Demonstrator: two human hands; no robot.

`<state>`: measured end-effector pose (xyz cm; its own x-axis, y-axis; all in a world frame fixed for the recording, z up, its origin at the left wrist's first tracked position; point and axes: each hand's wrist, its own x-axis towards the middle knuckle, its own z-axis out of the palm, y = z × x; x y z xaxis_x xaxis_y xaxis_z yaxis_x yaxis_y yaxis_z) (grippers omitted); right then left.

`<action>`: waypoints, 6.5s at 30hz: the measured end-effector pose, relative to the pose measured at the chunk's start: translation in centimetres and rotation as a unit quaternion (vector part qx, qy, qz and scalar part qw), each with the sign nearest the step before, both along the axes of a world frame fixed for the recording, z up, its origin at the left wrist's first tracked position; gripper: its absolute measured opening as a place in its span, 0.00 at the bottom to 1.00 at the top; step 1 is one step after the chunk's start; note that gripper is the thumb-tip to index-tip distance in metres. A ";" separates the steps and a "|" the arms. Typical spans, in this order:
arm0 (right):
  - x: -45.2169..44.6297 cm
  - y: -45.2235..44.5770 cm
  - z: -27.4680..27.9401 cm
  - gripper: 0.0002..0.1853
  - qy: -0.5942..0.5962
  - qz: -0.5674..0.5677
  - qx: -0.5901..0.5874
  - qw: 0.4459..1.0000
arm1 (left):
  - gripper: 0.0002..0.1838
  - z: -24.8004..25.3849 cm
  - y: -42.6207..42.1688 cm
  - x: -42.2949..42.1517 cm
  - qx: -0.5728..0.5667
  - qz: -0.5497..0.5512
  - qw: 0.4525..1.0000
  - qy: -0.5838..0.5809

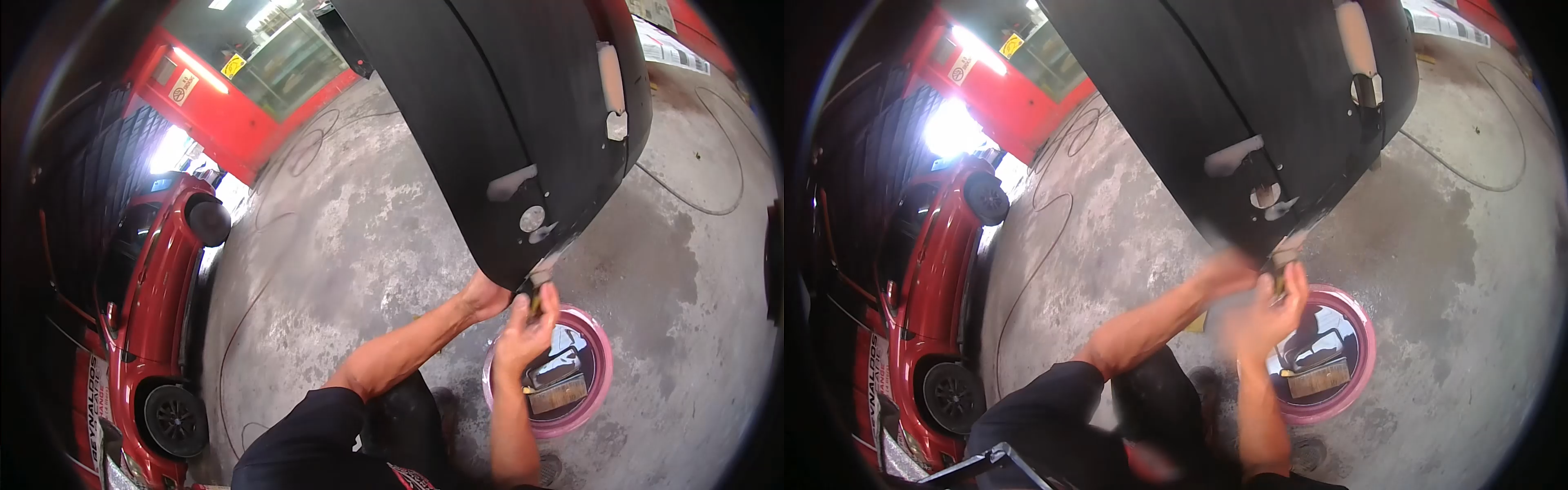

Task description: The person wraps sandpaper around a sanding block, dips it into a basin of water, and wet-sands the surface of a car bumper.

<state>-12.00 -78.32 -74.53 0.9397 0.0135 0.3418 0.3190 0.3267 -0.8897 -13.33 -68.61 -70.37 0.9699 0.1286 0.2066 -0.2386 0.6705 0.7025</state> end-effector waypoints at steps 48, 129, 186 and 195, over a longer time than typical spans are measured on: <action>3.8 -1.1 3.0 0.21 0.140 0.044 0.041 0.988 | 0.24 2.0 -2.3 -0.2 0.101 0.127 0.967 0.195; -0.9 0.1 1.5 0.18 0.010 -0.027 -0.005 1.000 | 0.22 3.2 -2.2 0.9 0.154 0.171 0.956 0.181; 0.4 -0.7 1.8 0.21 0.034 0.013 -0.031 0.999 | 0.24 1.5 -1.4 0.1 -0.004 0.116 0.968 0.222; 1.0 -0.6 2.3 0.17 -0.031 -0.003 -0.043 0.999 | 0.22 1.4 -0.7 0.2 0.002 -0.057 0.998 -0.022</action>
<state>-11.02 -78.90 -72.23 0.9171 0.0397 0.3968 0.3757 0.2473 -0.8931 -13.18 -69.28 -68.94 0.9681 0.0173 0.2498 -0.1920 0.6920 0.6959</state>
